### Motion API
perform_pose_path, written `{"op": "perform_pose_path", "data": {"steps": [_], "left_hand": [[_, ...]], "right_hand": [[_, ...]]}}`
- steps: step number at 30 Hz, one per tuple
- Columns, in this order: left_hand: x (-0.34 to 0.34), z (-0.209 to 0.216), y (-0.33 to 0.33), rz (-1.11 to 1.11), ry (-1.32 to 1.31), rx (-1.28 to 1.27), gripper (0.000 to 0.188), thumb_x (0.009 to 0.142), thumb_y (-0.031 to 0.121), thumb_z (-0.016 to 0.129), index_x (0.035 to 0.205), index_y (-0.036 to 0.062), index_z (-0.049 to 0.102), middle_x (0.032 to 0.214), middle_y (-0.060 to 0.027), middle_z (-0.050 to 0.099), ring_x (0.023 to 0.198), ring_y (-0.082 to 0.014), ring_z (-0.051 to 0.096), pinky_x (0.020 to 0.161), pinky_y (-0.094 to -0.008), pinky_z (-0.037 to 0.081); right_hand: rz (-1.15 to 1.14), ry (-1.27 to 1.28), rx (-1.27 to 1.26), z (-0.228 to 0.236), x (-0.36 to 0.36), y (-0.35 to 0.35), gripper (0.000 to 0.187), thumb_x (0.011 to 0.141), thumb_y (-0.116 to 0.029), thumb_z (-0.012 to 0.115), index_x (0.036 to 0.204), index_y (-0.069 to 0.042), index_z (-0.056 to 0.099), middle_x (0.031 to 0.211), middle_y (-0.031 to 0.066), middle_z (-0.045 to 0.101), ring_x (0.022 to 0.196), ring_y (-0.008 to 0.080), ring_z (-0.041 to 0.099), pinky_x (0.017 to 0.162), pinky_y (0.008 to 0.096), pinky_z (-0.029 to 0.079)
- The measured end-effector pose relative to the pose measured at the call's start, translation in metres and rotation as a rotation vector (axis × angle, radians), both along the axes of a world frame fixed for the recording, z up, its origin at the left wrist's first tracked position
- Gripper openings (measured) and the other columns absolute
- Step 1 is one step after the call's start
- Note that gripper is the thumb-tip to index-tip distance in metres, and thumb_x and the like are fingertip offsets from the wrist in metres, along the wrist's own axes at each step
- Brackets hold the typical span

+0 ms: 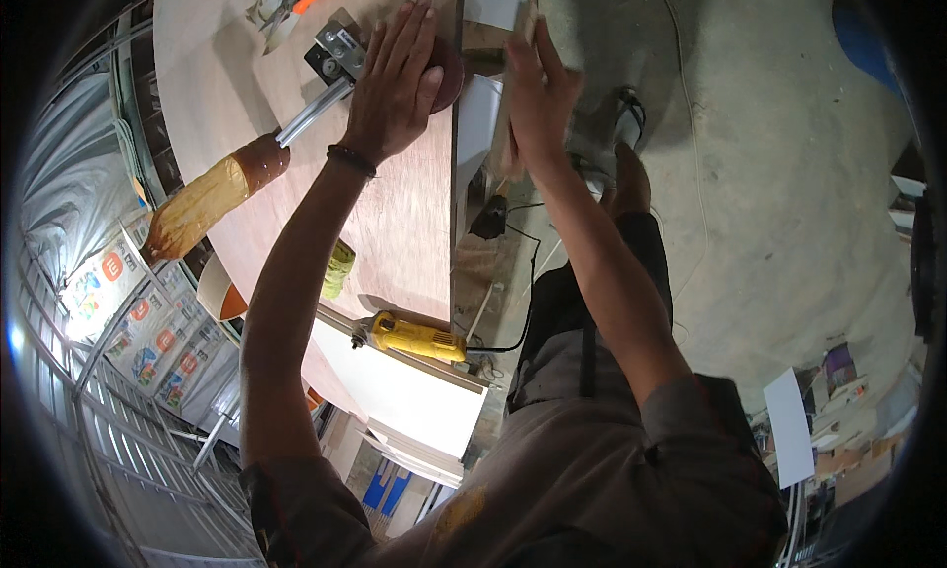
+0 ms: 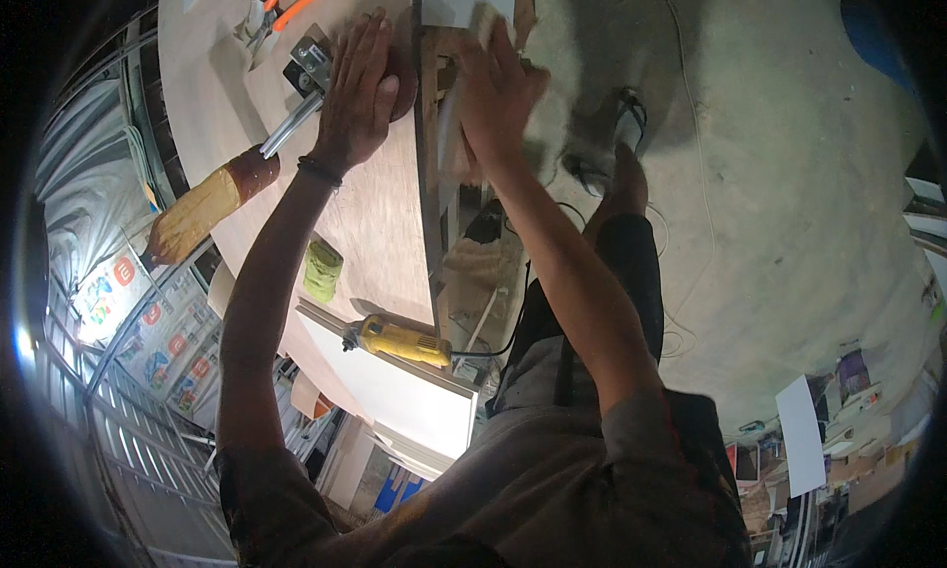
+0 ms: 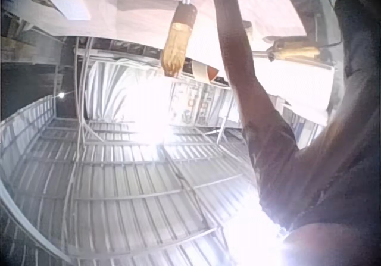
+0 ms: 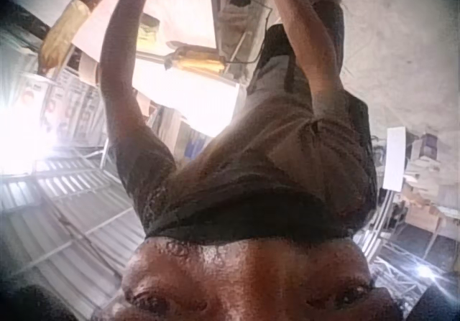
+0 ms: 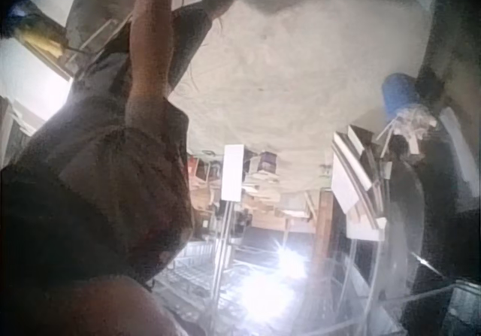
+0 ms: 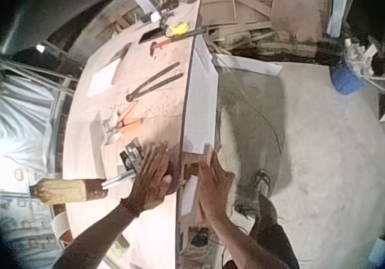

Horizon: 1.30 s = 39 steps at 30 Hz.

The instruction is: The person prepares a sanding pad for an angle grinder by holding a circular backing pad, placing a sheet of sandpaper against it, and then trimming the excess sandpaper around the edge of the pad using orange-handled shears.

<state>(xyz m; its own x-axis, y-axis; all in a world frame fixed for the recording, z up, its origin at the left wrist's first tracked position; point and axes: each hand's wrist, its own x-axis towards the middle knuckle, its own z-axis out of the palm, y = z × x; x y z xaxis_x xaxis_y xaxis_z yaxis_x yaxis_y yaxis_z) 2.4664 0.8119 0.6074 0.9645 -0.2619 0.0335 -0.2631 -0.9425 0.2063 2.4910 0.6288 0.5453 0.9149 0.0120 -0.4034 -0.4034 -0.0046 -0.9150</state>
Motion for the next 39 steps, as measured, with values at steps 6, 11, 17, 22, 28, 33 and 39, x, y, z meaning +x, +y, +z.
{"op": "perform_pose_path", "data": {"steps": [6,11,17,22,28,33,39], "left_hand": [[-0.006,-0.001,-0.012,0.230,-0.025,-0.069,0.068,0.113,0.042,0.028,0.163,-0.0029,0.026,0.171,-0.0239,0.025,0.159,-0.0402,0.023,0.128,-0.0550,0.017],[-0.011,-0.009,-0.015,0.194,-0.061,-0.074,0.067,0.113,0.041,0.028,0.163,-0.0030,0.026,0.169,-0.0246,0.028,0.158,-0.0415,0.025,0.128,-0.0545,0.020],[-0.002,-0.014,-0.015,0.169,-0.046,-0.047,0.070,0.113,0.048,0.023,0.163,-0.0013,0.026,0.169,-0.0239,0.028,0.156,-0.0434,0.027,0.127,-0.0532,0.022],[-0.007,-0.008,-0.015,0.178,-0.041,-0.087,0.065,0.113,0.040,0.028,0.161,-0.0028,0.030,0.169,-0.0233,0.029,0.157,-0.0416,0.026,0.128,-0.0551,0.020],[0.002,-0.010,-0.020,0.187,-0.035,-0.049,0.070,0.113,0.046,0.023,0.162,-0.0038,0.028,0.167,-0.0245,0.032,0.155,-0.0451,0.028,0.127,-0.0534,0.024],[-0.006,-0.009,-0.013,0.197,-0.040,-0.042,0.068,0.113,0.044,0.024,0.162,-0.0029,0.028,0.167,-0.0251,0.032,0.154,-0.0450,0.029,0.127,-0.0539,0.023],[0.003,-0.005,-0.018,0.091,-0.017,-0.065,0.066,0.113,0.041,0.026,0.162,-0.0027,0.029,0.167,-0.0235,0.032,0.155,-0.0428,0.029,0.128,-0.0540,0.023]], "right_hand": [[0.272,0.051,-0.080,0.043,-0.064,-0.034,0.082,0.101,-0.061,0.054,0.158,-0.003,0.046,0.126,0.0258,0.052,0.101,0.0325,0.042,0.108,0.0400,0.031],[0.100,-0.171,-0.314,0.033,-0.031,0.038,0.068,0.101,-0.045,0.063,0.154,-0.002,0.053,0.119,0.0171,0.056,0.106,0.0265,0.045,0.103,0.0360,0.036],[-0.013,-0.152,-0.118,-0.021,0.030,0.023,0.060,0.102,-0.041,0.060,0.143,0.003,0.062,0.094,0.0091,0.067,0.075,0.0206,0.057,0.092,0.0374,0.044],[0.136,-0.217,-0.320,0.034,-0.046,0.015,0.067,0.103,-0.048,0.056,0.149,0.001,0.057,0.095,0.0122,0.068,0.087,0.0229,0.056,0.098,0.0385,0.039],[0.096,-0.068,-0.150,0.011,0.029,0.021,0.067,0.102,-0.053,0.052,0.150,-0.007,0.058,0.108,0.0174,0.068,0.105,0.0321,0.050,0.104,0.0415,0.036],[0.256,-0.109,-0.285,0.050,-0.051,-0.001,0.071,0.097,-0.052,0.063,0.149,-0.004,0.059,0.113,0.0264,0.067,0.112,0.0312,0.046,0.105,0.0421,0.038],[0.134,-0.012,-0.070,0.001,0.031,0.023,0.074,0.098,-0.055,0.065,0.147,0.000,0.059,0.122,0.0212,0.065,0.111,0.0286,0.047,0.105,0.0412,0.038]]}}
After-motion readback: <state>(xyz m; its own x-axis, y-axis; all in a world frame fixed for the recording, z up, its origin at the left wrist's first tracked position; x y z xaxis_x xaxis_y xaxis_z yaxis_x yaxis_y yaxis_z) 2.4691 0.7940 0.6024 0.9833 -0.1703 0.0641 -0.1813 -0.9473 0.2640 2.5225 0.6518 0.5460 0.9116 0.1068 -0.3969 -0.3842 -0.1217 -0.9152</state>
